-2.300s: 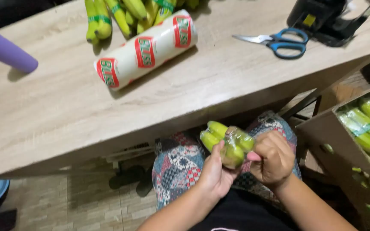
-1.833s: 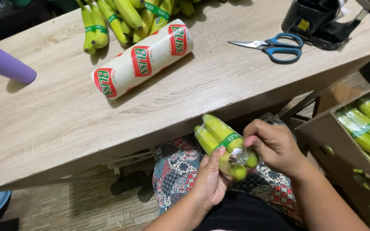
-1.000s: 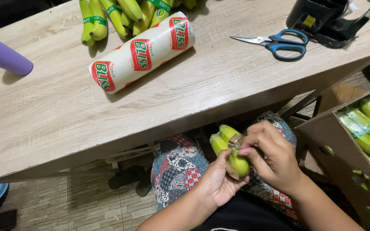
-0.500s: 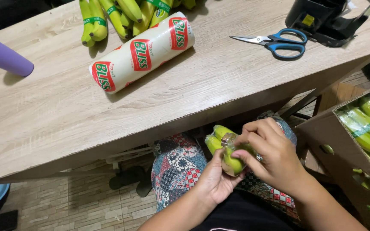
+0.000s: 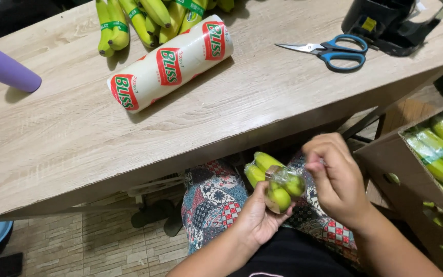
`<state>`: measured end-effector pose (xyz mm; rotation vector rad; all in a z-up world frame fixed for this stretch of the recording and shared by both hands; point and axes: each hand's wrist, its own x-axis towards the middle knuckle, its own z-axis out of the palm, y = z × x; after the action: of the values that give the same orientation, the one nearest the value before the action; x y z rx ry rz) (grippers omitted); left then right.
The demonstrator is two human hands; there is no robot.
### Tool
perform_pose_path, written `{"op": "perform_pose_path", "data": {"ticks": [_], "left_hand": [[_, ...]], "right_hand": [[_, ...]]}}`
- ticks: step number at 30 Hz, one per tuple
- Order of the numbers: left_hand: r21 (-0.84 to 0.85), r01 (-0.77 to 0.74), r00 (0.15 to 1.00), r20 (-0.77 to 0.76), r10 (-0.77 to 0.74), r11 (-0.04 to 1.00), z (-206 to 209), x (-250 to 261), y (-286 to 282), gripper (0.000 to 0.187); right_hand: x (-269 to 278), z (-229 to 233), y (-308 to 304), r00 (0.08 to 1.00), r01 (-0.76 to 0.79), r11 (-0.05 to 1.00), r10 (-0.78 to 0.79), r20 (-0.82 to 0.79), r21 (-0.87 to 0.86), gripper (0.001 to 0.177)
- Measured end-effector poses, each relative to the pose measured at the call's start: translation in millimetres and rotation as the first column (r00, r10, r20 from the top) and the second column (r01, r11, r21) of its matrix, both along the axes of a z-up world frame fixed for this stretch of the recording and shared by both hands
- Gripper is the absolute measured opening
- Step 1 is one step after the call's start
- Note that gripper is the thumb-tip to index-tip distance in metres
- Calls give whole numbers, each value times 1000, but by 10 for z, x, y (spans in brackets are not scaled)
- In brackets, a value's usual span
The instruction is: Wrapping bunches of bananas in plastic film and cutting the film with scissors on a wooden table.
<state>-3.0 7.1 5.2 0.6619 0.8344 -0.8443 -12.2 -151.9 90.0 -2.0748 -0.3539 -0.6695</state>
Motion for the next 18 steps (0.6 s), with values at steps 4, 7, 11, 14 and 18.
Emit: {"op": "perform_pose_path", "data": {"ticks": [4, 7, 11, 14, 18], "left_hand": [[-130, -52, 998, 31, 57, 990, -304, -10, 19, 40], [-94, -34, 997, 65, 40, 995, -206, -21, 12, 24], [-71, 13, 997, 75, -8, 997, -164, 3, 4, 27], [-79, 29, 993, 119, -19, 996, -253, -41, 26, 28], [-70, -81, 948, 303, 99, 994, -303, -138, 104, 36]], "right_hand": [[0, -146, 16, 993, -89, 996, 87, -82, -22, 11], [11, -181, 88, 996, -91, 983, 86, -38, -158, 35], [28, -155, 172, 999, -48, 995, 48, 8, -89, 30], [24, -223, 187, 995, -40, 993, 50, -87, 113, 27], [42, -729, 127, 894, -165, 813, 362, -263, 559, 22]]}}
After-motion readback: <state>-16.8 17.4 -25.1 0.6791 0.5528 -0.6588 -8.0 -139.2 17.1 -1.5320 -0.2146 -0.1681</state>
